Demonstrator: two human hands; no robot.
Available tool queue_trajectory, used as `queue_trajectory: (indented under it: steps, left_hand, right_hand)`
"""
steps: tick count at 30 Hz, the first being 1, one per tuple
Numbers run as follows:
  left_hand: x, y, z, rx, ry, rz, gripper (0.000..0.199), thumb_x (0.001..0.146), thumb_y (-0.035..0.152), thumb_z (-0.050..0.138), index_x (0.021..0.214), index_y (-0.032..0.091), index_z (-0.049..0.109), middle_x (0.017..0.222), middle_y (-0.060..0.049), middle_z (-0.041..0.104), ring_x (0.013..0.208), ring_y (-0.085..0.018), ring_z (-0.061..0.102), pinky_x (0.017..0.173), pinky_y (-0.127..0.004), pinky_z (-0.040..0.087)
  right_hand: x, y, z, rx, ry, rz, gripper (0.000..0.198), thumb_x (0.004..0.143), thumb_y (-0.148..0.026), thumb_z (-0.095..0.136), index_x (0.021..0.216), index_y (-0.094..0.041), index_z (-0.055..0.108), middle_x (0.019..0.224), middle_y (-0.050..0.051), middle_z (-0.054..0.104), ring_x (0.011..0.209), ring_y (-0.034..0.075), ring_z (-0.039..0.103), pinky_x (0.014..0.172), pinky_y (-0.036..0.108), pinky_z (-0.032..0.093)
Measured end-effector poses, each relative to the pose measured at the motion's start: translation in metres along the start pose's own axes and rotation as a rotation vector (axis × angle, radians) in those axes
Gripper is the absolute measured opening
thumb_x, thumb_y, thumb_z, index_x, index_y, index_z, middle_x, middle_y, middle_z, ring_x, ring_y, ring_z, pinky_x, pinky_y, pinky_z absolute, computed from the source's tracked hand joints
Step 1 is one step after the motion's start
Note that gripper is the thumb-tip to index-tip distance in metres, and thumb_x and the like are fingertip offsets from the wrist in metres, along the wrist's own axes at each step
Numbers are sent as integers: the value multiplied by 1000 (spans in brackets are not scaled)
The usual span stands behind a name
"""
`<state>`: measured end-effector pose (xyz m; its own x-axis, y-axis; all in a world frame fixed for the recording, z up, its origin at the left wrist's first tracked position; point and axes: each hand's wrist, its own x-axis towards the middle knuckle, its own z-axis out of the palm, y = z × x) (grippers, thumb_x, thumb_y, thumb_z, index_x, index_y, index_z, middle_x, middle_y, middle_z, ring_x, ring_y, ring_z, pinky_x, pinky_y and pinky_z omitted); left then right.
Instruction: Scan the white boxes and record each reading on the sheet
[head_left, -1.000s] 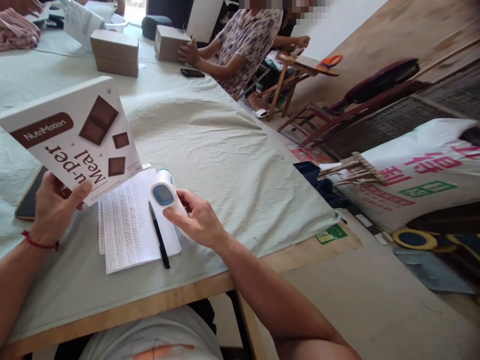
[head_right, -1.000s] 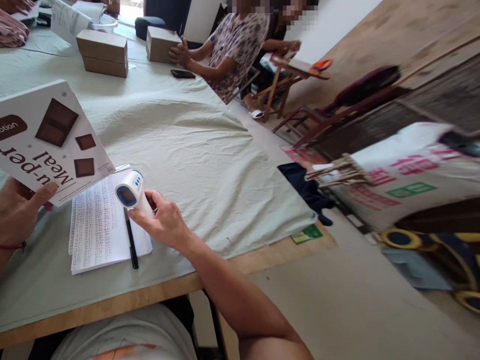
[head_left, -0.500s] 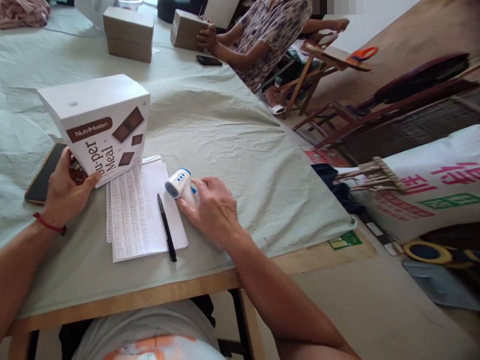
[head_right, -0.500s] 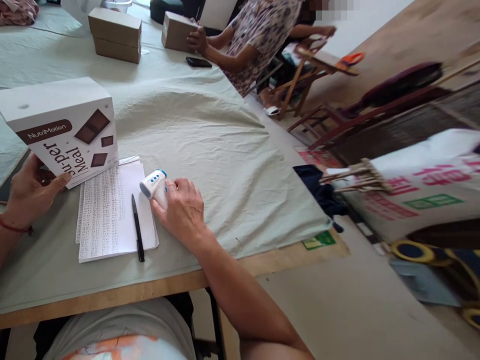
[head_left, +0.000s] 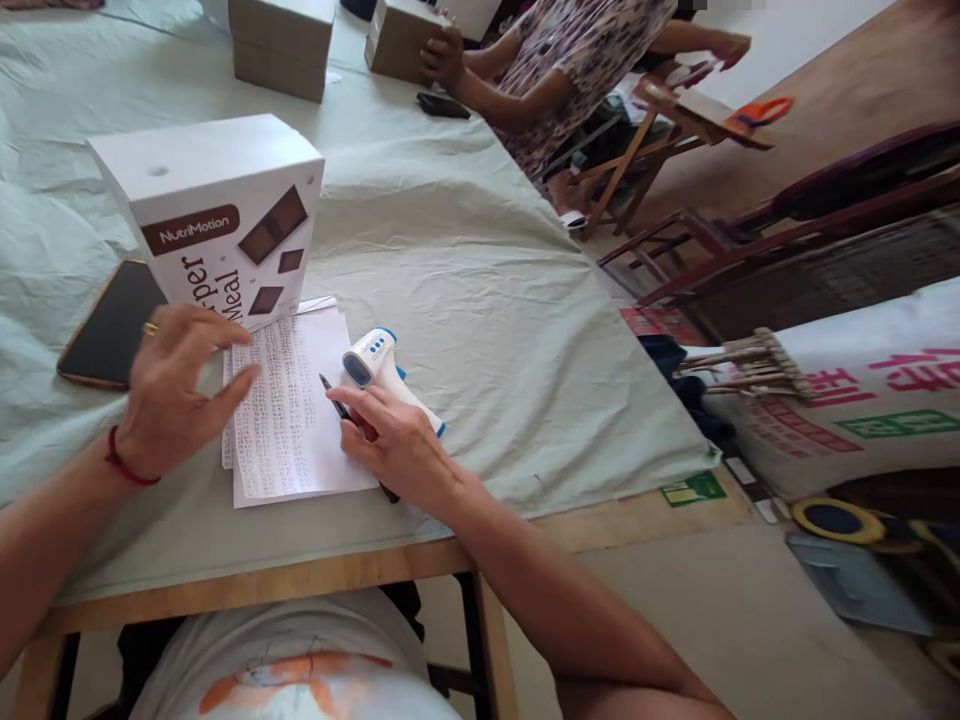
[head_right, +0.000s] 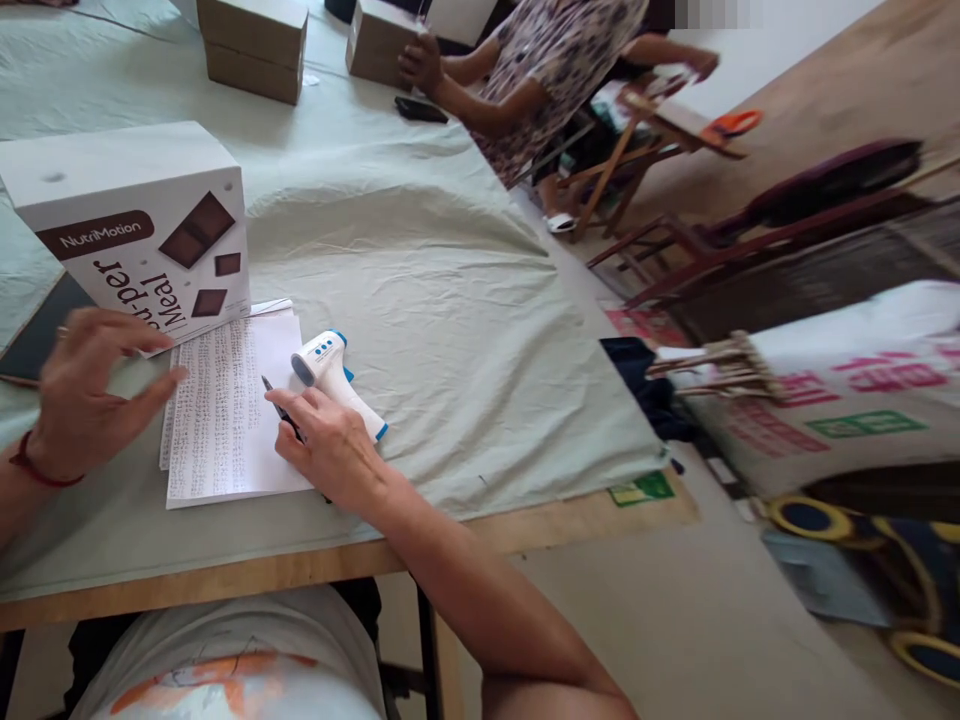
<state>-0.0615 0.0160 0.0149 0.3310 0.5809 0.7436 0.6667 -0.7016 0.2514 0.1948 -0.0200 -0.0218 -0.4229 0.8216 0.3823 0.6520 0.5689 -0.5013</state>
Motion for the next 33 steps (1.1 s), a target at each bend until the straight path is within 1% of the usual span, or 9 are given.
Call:
queue_trajectory:
  steps: [2, 5, 9, 12, 16, 19, 24, 27, 33]
  left_hand:
    - [-6, 6, 6, -74, -236, 42, 14, 92, 28, 65, 103, 20, 63, 102, -5, 62, 98, -22, 61, 89, -39, 50]
    - [-16, 12, 14, -136, -513, 19, 25, 88, 39, 69, 105, 21, 68, 113, -10, 62, 106, -29, 60, 94, -48, 48]
    - [-20, 20, 19, -86, -698, -14, 43, 76, 46, 79, 111, 23, 70, 125, -13, 58, 115, -37, 55, 100, -57, 42]
    - [-18, 24, 18, -75, -735, -41, 49, 74, 48, 79, 115, 23, 69, 127, -14, 56, 117, -38, 54, 103, -59, 40]
    - [-16, 25, 17, -61, -764, -50, 50, 76, 49, 77, 117, 23, 67, 129, -14, 56, 118, -37, 53, 103, -58, 39]
    - [-16, 24, 17, -35, -772, -45, 53, 76, 48, 77, 119, 21, 64, 129, -15, 56, 119, -36, 52, 103, -56, 39]
    - [-17, 21, 18, -40, -769, -51, 58, 72, 52, 79, 119, 22, 62, 128, -14, 57, 119, -37, 53, 104, -56, 39]
    - [-17, 19, 17, -62, -767, -55, 58, 72, 51, 79, 119, 21, 63, 128, -14, 57, 119, -37, 53, 104, -57, 40]
    - [-16, 18, 16, -64, -770, -57, 56, 72, 50, 79, 119, 24, 62, 128, -12, 57, 118, -35, 54, 105, -54, 40]
  right_hand:
    - [2, -3, -6, 160, 26, -17, 32, 93, -13, 47, 115, -20, 68, 78, 2, 60, 67, 13, 57, 64, 26, 50]
    - [4, -6, -11, 406, 41, 20, 30, 97, -17, 44, 111, -23, 70, 83, 2, 59, 74, 13, 58, 71, 27, 52]
    - [3, -5, -8, 741, 45, 111, 28, 97, -32, 53, 123, -26, 61, 90, 3, 60, 77, 15, 58, 73, 31, 55]
    - [2, -7, 0, 862, 104, 158, 34, 91, -50, 63, 116, -27, 55, 78, -2, 53, 68, 14, 54, 69, 32, 55]
    - [0, -13, 7, 935, 72, 283, 51, 90, -72, 45, 101, -24, 57, 70, -2, 51, 62, 15, 55, 65, 35, 57]
    - [1, -16, 7, 929, 8, 403, 45, 91, -58, 47, 104, -20, 65, 74, 1, 60, 64, 15, 61, 65, 33, 57]
    - [1, -17, 7, 567, -4, 467, 11, 73, -27, 60, 81, -22, 67, 70, 0, 66, 58, 13, 58, 55, 27, 51]
    - [-1, -19, 13, 452, 58, 396, 4, 71, -25, 58, 73, -23, 61, 65, -2, 63, 55, 13, 56, 54, 26, 50]
    - [-3, -18, 19, 434, 98, 323, 6, 75, -26, 56, 70, -23, 58, 59, -3, 59, 51, 11, 52, 51, 25, 47]
